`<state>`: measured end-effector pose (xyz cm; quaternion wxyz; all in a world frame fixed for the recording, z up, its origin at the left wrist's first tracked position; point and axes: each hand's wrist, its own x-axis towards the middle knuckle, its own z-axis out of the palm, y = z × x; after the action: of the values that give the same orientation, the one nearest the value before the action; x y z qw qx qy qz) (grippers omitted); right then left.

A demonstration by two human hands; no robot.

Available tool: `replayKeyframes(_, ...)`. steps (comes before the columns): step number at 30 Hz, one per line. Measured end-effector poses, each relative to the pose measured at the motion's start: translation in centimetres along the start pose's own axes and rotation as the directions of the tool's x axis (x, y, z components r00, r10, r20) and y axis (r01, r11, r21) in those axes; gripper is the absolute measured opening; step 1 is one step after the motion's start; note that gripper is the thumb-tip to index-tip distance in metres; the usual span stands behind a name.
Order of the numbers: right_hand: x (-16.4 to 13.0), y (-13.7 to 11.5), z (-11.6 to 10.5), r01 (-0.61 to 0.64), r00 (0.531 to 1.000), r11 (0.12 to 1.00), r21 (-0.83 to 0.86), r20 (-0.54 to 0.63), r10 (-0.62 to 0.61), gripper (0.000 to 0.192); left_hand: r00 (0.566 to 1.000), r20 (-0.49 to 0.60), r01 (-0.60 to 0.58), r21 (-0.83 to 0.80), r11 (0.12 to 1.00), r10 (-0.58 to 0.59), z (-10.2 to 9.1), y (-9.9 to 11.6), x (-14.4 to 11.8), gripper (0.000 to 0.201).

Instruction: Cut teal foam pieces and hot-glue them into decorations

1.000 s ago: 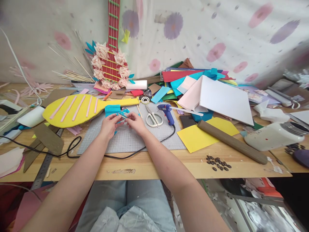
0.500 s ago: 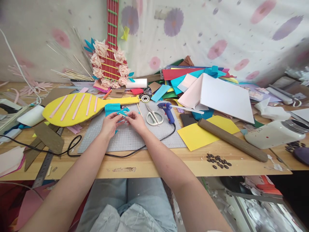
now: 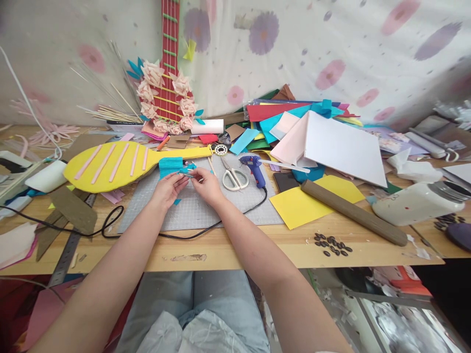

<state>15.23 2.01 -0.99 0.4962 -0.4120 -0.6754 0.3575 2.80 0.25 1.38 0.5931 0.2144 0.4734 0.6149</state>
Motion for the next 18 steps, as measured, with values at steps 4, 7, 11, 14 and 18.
replayKeyframes(4,0.00,-0.17,-0.34,0.134,0.991,0.971,-0.199,0.021,-0.132,0.013,0.999,-0.025,0.030,-0.015,0.999,-0.030,0.02,0.26,-0.03,0.011)
replayKeyframes(7,0.04,-0.41,-0.64,0.212,0.977,0.937,-0.277,0.079,-0.198,0.018,0.999,-0.028,0.042,-0.019,0.999,-0.042,-0.03,0.32,0.07,0.011)
replayKeyframes(11,0.02,-0.59,-0.85,0.215,0.977,0.930,-0.297,0.078,-0.200,0.013,0.999,-0.022,0.042,0.000,0.999,-0.042,-0.10,0.22,0.19,0.009)
replayKeyframes(14,-0.02,-0.50,-0.74,0.136,0.991,0.969,-0.205,0.013,-0.137,0.008,1.000,0.001,0.026,0.016,1.000,-0.026,-0.11,0.11,0.08,0.008)
replayKeyframes(18,0.09,-0.32,-0.35,-0.128,0.990,0.975,0.182,-0.030,0.136,0.001,0.992,0.125,-0.012,0.015,1.000,0.010,-0.13,-0.17,-0.10,0.016)
